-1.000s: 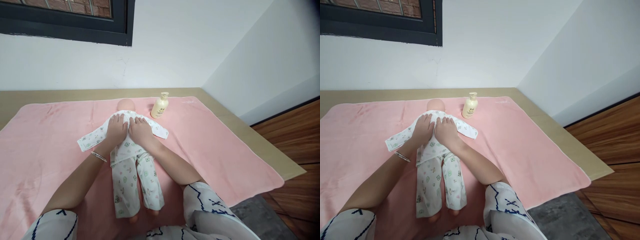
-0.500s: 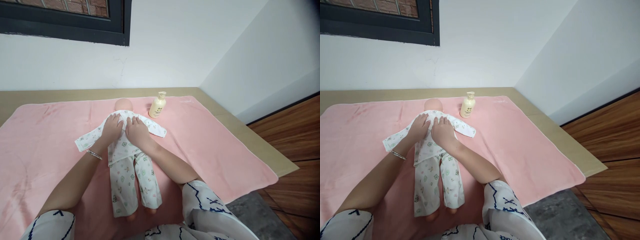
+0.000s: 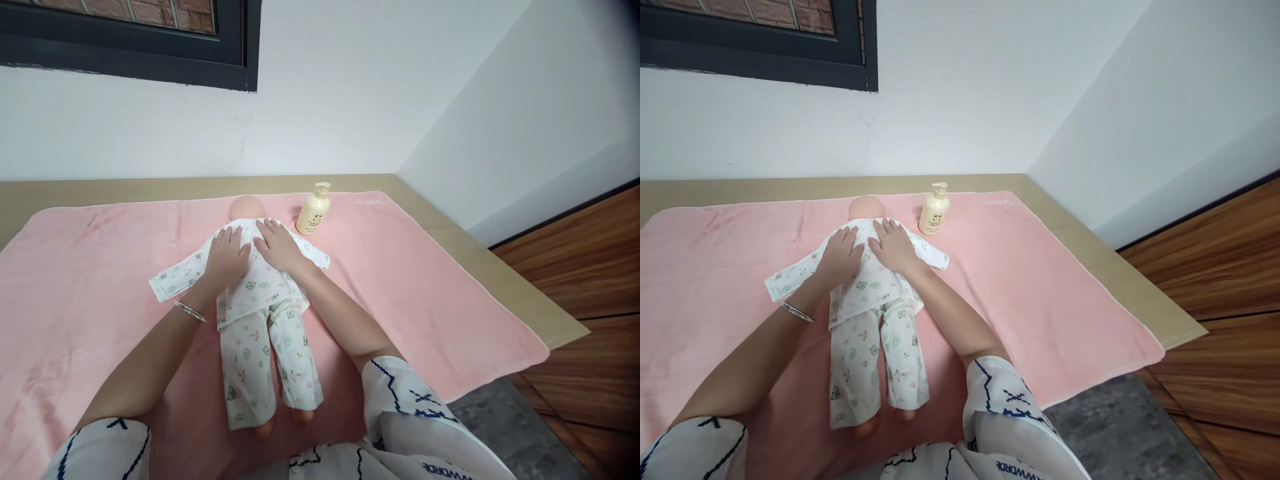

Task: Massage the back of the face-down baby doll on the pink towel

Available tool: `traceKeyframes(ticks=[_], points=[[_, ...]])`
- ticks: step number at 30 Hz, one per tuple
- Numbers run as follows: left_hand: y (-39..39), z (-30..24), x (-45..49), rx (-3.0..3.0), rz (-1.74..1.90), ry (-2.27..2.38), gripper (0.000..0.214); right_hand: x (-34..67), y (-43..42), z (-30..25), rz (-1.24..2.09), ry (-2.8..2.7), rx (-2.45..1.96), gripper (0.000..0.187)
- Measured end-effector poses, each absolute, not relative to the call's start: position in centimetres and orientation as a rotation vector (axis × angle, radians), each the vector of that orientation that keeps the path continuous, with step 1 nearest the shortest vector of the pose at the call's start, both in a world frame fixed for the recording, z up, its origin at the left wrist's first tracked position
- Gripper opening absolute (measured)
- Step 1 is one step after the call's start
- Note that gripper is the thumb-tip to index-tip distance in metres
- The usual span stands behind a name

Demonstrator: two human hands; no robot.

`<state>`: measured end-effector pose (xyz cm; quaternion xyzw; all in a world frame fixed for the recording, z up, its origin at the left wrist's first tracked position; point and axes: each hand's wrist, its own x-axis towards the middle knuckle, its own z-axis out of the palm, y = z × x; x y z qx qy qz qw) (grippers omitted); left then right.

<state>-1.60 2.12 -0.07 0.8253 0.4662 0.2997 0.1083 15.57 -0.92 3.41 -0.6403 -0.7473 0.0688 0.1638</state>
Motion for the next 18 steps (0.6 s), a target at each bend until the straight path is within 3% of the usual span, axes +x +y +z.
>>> traceKeyframes(ticks=[7, 13, 18], points=[[2.7, 0.5, -1.3, 2.285, 0.99, 1.477, 0.051, 13.3, -4.3, 6.2, 0.0, -2.167, -2.013, 0.054], [1.7, 1.8, -1.3, 2.089, 1.147, 1.363, 0.047, 12.0, -5.8, 7.1, -0.021, -2.39, -1.886, 0.05], [1.3, 3.5, -1.2, 1.518, 1.352, 1.127, 0.046, 13.9, -6.2, 9.2, 0.233, -2.471, -1.746, 0.047]])
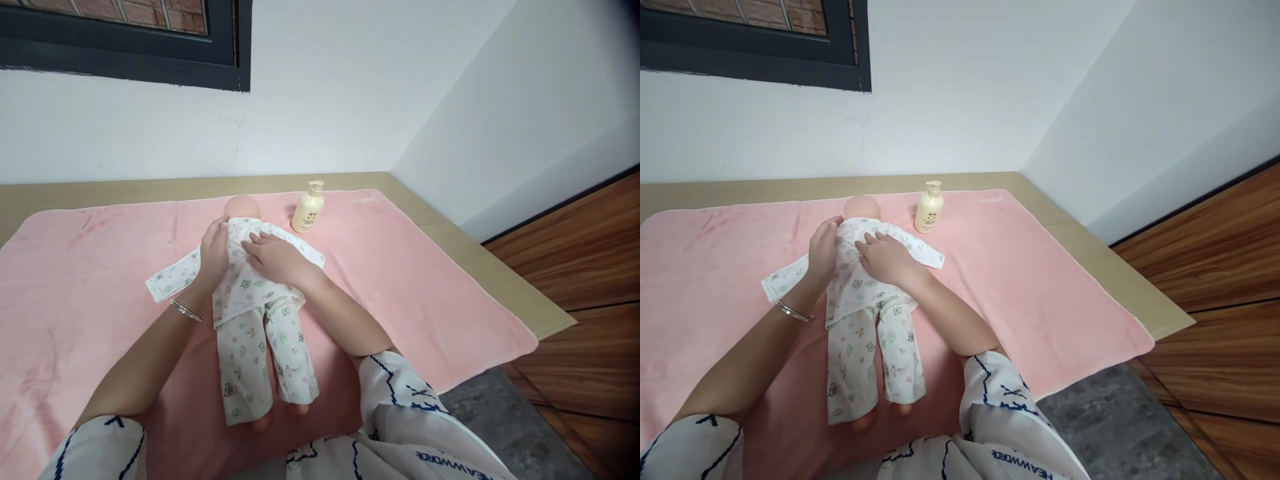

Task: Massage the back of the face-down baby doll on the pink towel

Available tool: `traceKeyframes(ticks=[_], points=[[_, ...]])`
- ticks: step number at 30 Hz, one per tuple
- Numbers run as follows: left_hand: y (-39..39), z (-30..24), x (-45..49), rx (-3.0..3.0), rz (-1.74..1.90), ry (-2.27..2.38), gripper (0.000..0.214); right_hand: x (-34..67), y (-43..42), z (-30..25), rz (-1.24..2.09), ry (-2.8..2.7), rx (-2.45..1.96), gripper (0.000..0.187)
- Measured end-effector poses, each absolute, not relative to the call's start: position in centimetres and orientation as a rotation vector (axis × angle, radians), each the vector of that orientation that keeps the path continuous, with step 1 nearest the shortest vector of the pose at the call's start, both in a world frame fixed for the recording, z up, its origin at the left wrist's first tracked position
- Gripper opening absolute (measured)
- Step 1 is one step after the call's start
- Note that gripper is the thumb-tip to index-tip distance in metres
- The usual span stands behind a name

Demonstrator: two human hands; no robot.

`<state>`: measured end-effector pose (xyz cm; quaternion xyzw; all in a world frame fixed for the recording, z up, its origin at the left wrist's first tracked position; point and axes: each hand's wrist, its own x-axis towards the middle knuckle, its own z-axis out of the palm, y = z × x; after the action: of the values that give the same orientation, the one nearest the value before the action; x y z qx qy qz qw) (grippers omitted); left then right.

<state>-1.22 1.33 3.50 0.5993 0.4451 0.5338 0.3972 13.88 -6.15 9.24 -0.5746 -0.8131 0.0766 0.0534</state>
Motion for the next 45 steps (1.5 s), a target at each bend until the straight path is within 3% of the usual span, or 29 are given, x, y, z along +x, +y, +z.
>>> traceKeyframes(ticks=[5, 13, 23, 35, 45], points=[[1.7, 7.0, -0.2, 1.133, 1.105, 0.82, 0.072, 18.2, -5.9, 12.1, 0.519, -2.242, -1.652, 0.051], [4.9, 10.0, 8.2, 0.952, 0.855, 0.491, 0.092, 26.3, -1.1, 10.4, 0.026, -1.508, -1.805, 0.06], [7.6, 10.7, 16.3, 0.701, 0.842, 0.449, 0.1, 28.8, 1.8, 7.9, -0.057, -1.751, -1.807, 0.081], [6.6, 11.5, 15.2, 0.716, 0.83, 0.429, 0.096, 26.9, 1.5, 8.0, -0.207, -1.795, -1.964, 0.067], [1.0, 10.7, 4.4, 1.161, 0.802, 0.592, 0.091, 24.1, 0.8, 9.0, -0.237, -1.803, -2.01, 0.053]])
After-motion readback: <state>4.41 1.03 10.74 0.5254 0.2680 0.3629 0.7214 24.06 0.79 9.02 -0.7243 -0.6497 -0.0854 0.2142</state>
